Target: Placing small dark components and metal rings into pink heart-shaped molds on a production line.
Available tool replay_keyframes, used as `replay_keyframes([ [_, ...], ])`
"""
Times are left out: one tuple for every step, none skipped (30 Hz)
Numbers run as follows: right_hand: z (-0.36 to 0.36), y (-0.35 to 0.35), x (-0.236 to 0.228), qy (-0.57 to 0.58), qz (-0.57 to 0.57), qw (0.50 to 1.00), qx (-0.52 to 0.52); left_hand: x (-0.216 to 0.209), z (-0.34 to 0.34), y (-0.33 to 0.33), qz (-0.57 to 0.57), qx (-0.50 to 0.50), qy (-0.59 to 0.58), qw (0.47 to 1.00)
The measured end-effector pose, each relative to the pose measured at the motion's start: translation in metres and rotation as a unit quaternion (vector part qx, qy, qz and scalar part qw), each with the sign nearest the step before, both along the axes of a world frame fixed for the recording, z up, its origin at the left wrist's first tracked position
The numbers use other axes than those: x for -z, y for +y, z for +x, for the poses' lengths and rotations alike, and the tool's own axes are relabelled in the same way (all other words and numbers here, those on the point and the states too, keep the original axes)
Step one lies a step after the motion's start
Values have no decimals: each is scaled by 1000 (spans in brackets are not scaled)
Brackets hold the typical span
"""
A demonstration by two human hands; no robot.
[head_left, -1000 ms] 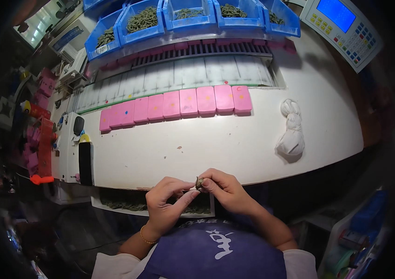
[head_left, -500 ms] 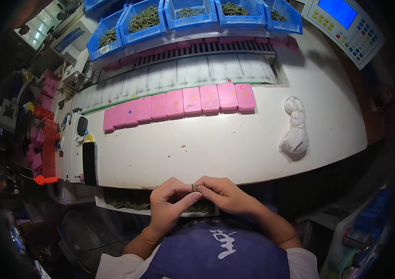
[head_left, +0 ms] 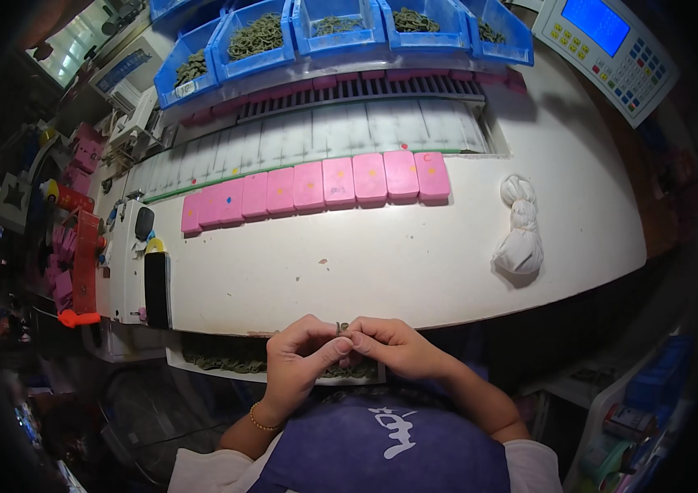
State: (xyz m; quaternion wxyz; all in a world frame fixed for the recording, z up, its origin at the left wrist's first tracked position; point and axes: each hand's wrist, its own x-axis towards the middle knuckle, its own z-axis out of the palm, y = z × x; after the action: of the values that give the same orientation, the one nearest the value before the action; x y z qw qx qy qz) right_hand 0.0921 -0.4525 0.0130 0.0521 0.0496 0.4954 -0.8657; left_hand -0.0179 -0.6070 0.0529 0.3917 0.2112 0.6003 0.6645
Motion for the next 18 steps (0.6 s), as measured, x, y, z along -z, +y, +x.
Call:
replay_keyframes([
  [0, 0, 1, 8, -12, 1000, -1, -1, 0, 1, 1, -1, 1, 1000],
  [-1, 0, 2, 16, -24, 1000, -1, -2, -1, 2, 11, 4, -20, 1000],
  [-1, 0, 2, 17, -23, 1000, -2, -3, -1, 3, 21, 9, -40, 999],
  [-1, 1, 1, 14, -35, 999, -2, -2, -1, 3, 22, 9, -40, 999],
  [-1, 1, 1, 12, -47, 999, -2, -1, -1, 3, 28, 11, -42, 999],
  [-1, 1, 1, 13, -45, 999, -2, 0, -1, 4, 35, 13, -43, 998],
  [-1, 2, 1, 14, -54, 998, -4, 0, -1, 4, 36, 13, -43, 998],
  [-1, 2, 1, 16, -63, 998, -7, 0, -1, 5, 38, 9, -42, 998],
  [-1, 1, 3, 16, -62, 998, -6, -1, 0, 6, 40, 5, -41, 998],
  [0, 1, 5, 13, -65, 998, -1, -2, 2, 7, 41, 6, -41, 998],
  [1, 0, 6, 10, -69, 998, 5, -5, 4, 9, 18, -8, 5, 1000],
  [1, -1, 5, 10, -67, 998, 6, -6, 5, 11, -6, -23, 52, 998],
  [0, -4, 4, -20, -25, 998, 59, -6, 5, 11, -5, -23, 51, 998],
  [0, -5, 3, -50, 17, 992, 113, -6, 5, 11, -34, -32, 202, 978],
  [1, -5, 1, -51, 18, 992, 113, -6, 4, 11, -64, -41, 348, 934],
  [3, -7, -4, -49, 40, 987, 149, -4, 5, 12, -63, -43, 348, 934],
  [4, -8, -8, -46, 61, 980, 186, -1, 6, 13, -53, -58, 370, 926],
  [5, -10, -11, -46, 61, 980, 184, 0, 7, 14, -43, -73, 392, 916],
])
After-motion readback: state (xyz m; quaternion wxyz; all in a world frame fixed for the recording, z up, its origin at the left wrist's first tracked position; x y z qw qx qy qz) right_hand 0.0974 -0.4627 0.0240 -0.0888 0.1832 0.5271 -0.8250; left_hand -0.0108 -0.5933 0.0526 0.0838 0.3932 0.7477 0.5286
